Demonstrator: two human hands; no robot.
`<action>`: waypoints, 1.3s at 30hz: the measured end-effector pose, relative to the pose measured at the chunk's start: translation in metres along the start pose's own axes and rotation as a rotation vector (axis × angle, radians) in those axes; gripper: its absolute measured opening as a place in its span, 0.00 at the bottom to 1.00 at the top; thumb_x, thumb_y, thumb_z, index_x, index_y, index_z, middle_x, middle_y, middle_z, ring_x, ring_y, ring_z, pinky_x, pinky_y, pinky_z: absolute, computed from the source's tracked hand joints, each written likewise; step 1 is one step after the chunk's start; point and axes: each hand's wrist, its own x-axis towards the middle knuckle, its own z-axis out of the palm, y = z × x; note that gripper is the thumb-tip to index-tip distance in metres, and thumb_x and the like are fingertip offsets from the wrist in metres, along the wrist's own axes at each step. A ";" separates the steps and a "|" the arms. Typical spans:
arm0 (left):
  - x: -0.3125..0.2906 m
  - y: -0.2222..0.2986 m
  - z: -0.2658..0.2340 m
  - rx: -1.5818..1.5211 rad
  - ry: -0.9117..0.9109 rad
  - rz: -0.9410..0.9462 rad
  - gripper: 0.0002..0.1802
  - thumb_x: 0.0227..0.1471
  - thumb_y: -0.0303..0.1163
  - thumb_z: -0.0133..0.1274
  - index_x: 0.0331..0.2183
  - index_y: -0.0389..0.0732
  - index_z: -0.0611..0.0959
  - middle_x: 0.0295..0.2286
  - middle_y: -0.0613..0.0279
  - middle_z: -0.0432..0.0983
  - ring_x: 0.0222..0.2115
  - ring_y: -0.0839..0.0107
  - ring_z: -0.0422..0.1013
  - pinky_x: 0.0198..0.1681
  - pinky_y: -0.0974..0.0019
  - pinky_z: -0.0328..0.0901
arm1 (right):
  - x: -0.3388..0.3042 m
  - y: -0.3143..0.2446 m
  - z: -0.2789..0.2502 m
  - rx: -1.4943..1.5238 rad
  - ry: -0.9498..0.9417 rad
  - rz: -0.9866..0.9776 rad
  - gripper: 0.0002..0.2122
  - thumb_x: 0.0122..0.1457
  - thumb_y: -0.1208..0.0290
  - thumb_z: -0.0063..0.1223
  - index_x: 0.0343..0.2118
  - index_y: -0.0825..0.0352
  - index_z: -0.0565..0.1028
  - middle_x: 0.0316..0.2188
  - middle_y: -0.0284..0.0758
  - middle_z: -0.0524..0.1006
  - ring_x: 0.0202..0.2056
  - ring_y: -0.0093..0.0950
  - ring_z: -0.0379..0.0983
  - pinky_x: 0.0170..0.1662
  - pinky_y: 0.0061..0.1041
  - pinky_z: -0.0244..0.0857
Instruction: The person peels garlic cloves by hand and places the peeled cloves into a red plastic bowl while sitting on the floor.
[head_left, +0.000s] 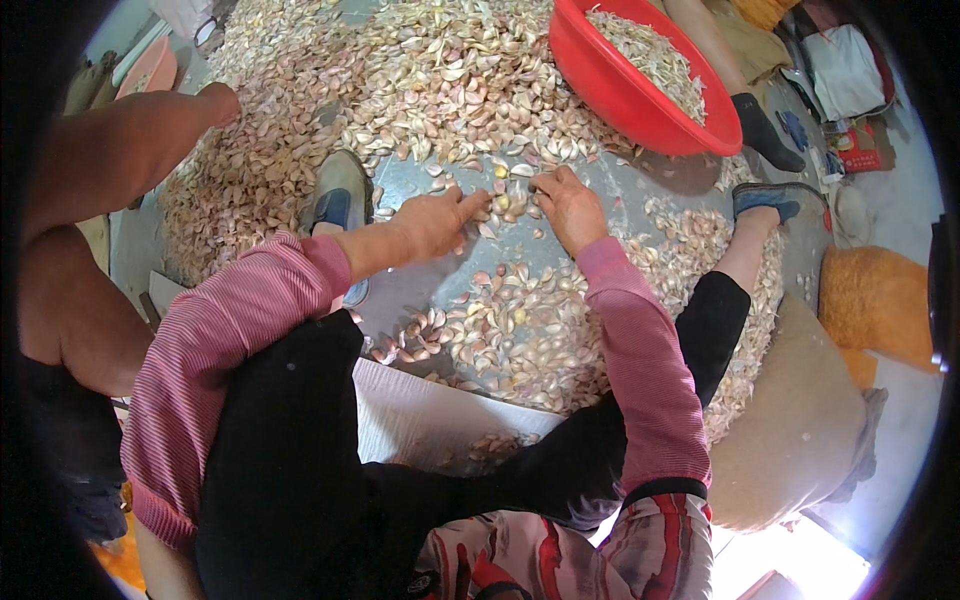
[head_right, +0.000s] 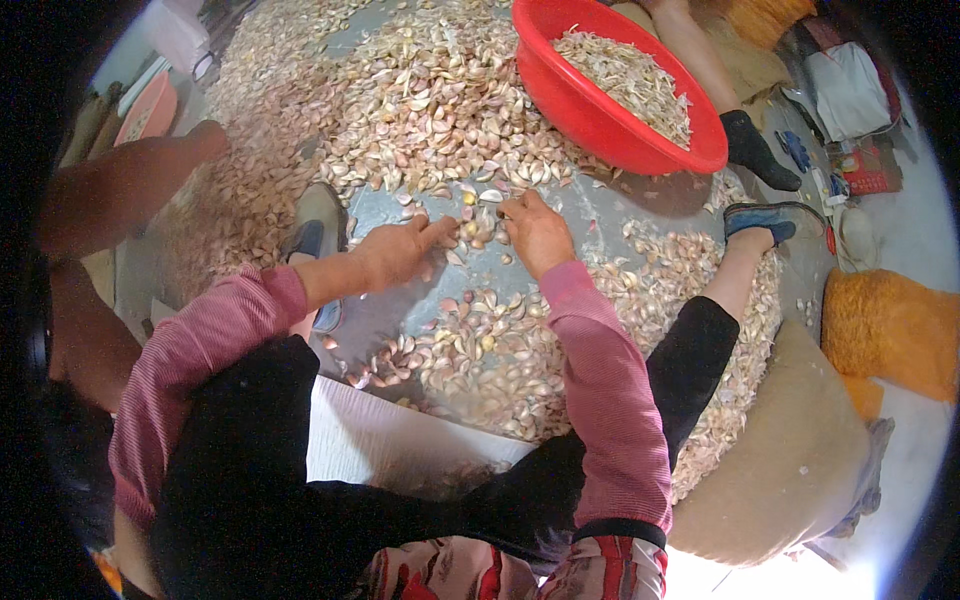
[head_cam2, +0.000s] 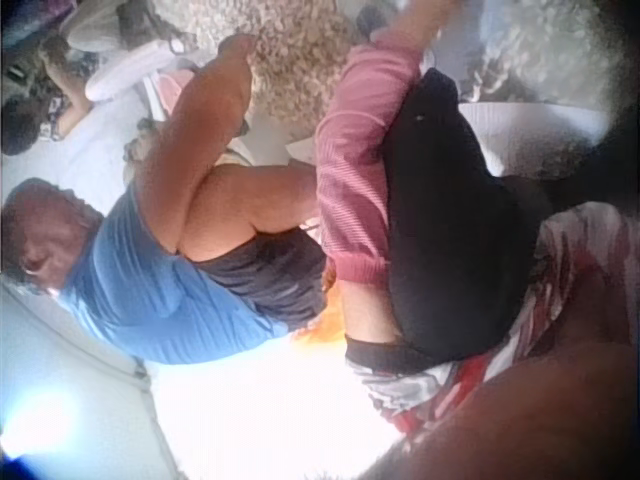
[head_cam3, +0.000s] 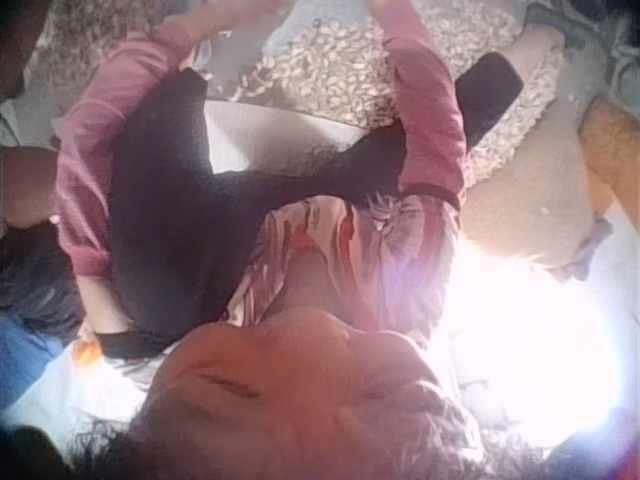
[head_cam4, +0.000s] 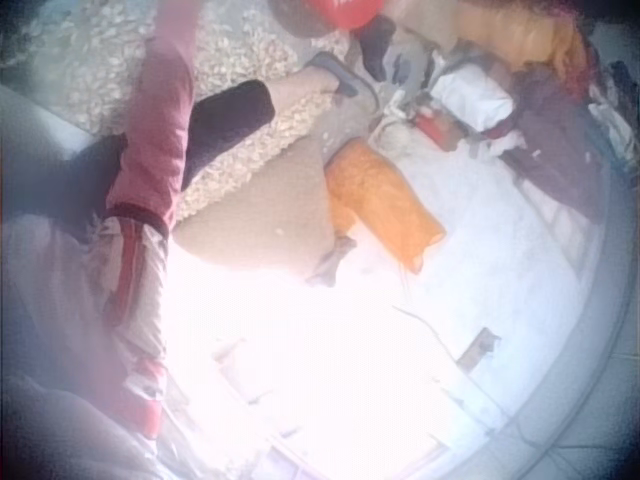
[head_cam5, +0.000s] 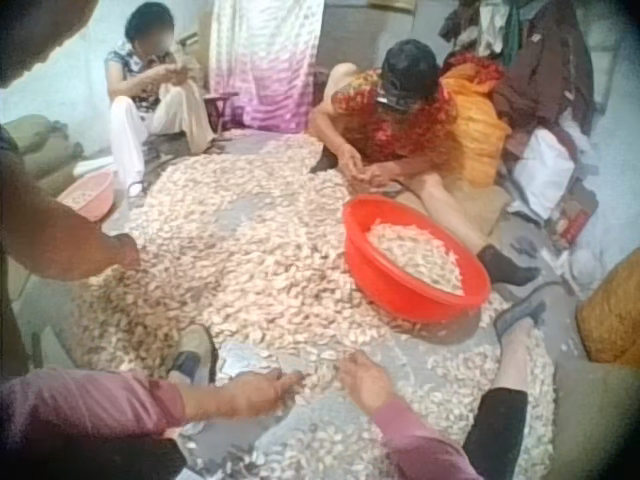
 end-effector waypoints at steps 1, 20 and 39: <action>-0.004 -0.002 0.008 -0.004 -0.007 0.019 0.43 0.44 0.33 0.60 0.59 0.46 0.56 0.43 0.45 0.70 0.38 0.46 0.73 0.40 0.52 0.69 | -0.002 0.004 0.002 0.012 -0.008 -0.006 0.14 0.54 0.74 0.52 0.44 0.59 0.77 0.38 0.42 0.73 0.37 0.44 0.74 0.41 0.39 0.69; -0.003 -0.030 0.032 -0.210 0.249 -0.018 0.21 0.48 0.31 0.56 0.46 0.38 0.78 0.30 0.51 0.79 0.25 0.61 0.77 0.30 0.65 0.70 | -0.006 -0.031 -0.010 0.708 -0.070 0.437 0.09 0.58 0.70 0.53 0.39 0.66 0.79 0.29 0.37 0.81 0.27 0.26 0.77 0.29 0.25 0.69; 0.008 -0.006 0.061 -0.635 -0.838 -0.205 0.06 0.53 0.23 0.51 0.33 0.30 0.80 0.26 0.49 0.79 0.21 0.60 0.78 0.22 0.63 0.75 | -0.006 -0.029 0.012 -0.026 -0.026 -0.083 0.15 0.52 0.72 0.59 0.43 0.67 0.72 0.37 0.44 0.75 0.35 0.41 0.74 0.38 0.37 0.69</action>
